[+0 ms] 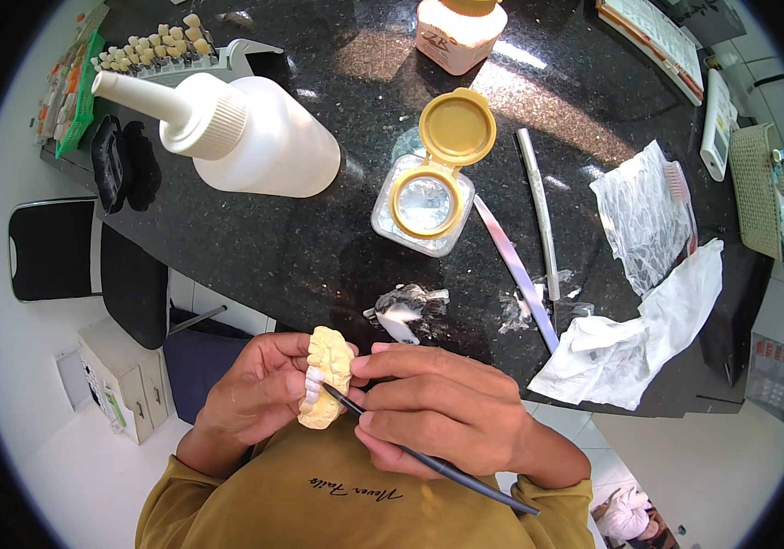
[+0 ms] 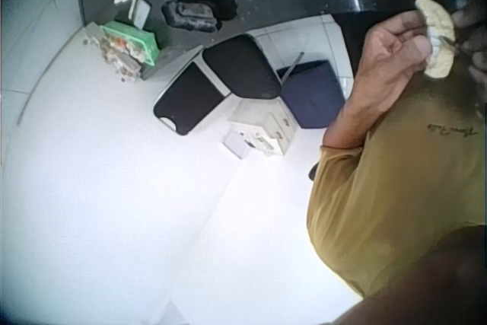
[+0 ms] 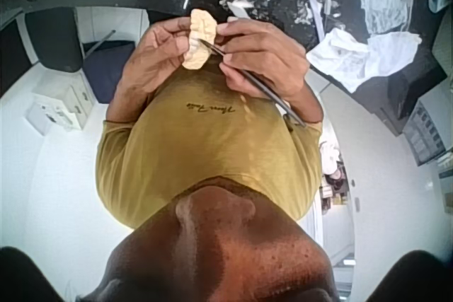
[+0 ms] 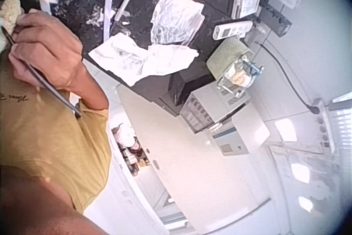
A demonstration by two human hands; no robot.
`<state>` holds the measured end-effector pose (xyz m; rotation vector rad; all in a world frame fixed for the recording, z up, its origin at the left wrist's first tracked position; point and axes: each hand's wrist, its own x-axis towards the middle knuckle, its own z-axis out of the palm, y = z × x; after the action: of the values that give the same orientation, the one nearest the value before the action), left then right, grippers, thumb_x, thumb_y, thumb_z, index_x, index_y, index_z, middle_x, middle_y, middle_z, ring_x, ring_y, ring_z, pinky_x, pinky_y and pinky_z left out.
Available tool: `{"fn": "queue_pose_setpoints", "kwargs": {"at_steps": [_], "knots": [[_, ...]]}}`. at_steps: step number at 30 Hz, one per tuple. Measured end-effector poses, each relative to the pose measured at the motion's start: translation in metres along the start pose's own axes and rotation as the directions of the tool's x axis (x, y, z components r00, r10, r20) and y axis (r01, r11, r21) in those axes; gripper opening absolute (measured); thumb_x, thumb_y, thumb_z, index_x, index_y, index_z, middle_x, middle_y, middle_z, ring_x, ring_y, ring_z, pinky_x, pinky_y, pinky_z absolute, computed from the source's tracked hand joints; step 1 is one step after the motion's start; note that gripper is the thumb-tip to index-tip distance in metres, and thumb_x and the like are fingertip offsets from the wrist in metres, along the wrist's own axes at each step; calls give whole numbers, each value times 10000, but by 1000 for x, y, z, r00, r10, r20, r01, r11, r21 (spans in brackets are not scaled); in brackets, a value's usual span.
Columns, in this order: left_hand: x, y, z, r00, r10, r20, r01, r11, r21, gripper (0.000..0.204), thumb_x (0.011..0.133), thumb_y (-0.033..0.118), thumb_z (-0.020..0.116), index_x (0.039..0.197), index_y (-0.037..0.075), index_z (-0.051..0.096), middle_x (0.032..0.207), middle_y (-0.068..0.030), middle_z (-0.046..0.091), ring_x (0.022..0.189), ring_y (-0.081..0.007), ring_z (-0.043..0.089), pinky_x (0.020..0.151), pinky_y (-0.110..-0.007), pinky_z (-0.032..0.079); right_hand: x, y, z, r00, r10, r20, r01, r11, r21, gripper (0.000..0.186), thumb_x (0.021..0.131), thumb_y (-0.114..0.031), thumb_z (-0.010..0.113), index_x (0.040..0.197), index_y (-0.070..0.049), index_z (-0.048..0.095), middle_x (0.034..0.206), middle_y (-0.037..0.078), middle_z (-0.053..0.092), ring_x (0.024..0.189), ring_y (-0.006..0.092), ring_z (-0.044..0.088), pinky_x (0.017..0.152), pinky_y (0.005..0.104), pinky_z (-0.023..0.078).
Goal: The person applies a white substance to a dental model using a small brush, frequently dipping the brush into a small container and dabbing it on a paper towel.
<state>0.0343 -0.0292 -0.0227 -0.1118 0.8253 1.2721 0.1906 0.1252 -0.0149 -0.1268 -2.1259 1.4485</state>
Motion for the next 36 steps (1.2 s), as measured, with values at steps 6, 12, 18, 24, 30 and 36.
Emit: {"fn": "queue_pose_setpoints", "kwargs": {"at_steps": [6, 12, 18, 24, 30, 36], "knots": [[0, 0, 1, 1000, -9, -7, 9, 1000, -9, 510, 838, 177, 657, 1228, -96, 477, 1126, -210, 606, 1016, -293, 627, 930, -406, 483, 1, 0, -1, 1000, -9, 6, 9, 1000, -10, 275, 636, -27, 800, 833, -44, 609, 791, 102, 653, 875, 324, 675, 806, 439, 562], [-1, 0, -2, 1000, -4, 2, 4, 1000, -11, 506, 838, 181, 657, 1225, -96, 484, 1123, -210, 609, 1016, -292, 627, 932, -406, 482, 0, -1, 0, 1000, 3, 7, -3, 1000, 19, 272, 638, -24, 798, 837, -39, 613, 796, 108, 652, 884, 325, 673, 804, 444, 563], [2, 5, 4, 999, -3, 37, 3, 1000, 2, 461, 860, 121, 622, 1241, -91, 472, 1169, -225, 583, 1057, -278, 605, 944, -381, 473, -5, -7, -10, 991, -2, -130, 10, 998, 58, 251, 654, 8, 782, 848, 8, 621, 798, 141, 646, 827, 318, 677, 770, 424, 576], [-2, -3, 8, 995, 91, 32, -93, 992, 87, 496, 818, 149, 682, 1200, -104, 491, 1139, -268, 582, 1036, -330, 616, 912, -441, 502, -54, -28, -65, 782, -252, -570, 119, 958, -261, 237, 874, -145, 631, 1029, 11, 544, 788, 222, 657, 704, 317, 673, 707, 426, 560], [20, -13, 51, 988, 121, 99, -138, 972, 190, 484, 792, 151, 693, 1173, -83, 508, 1008, -228, 641, 885, -303, 672, 765, -386, 574, -83, -40, -142, 656, -37, -753, -645, 490, -586, 205, 897, -98, 591, 1056, 25, 632, 994, 129, 670, 926, 213, 641, 828, 284, 486], [52, -18, 84, 932, 69, 357, -136, 977, 166, 446, 873, 48, 585, 1269, -89, 431, 1194, -254, 562, 1113, -326, 574, 971, -412, 454, -92, -5, -205, 532, 70, -844, -783, 421, -458, 425, 852, -205, 667, 1205, 6, 563, 1123, 193, 630, 1032, 254, 611, 908, 328, 439]]}}
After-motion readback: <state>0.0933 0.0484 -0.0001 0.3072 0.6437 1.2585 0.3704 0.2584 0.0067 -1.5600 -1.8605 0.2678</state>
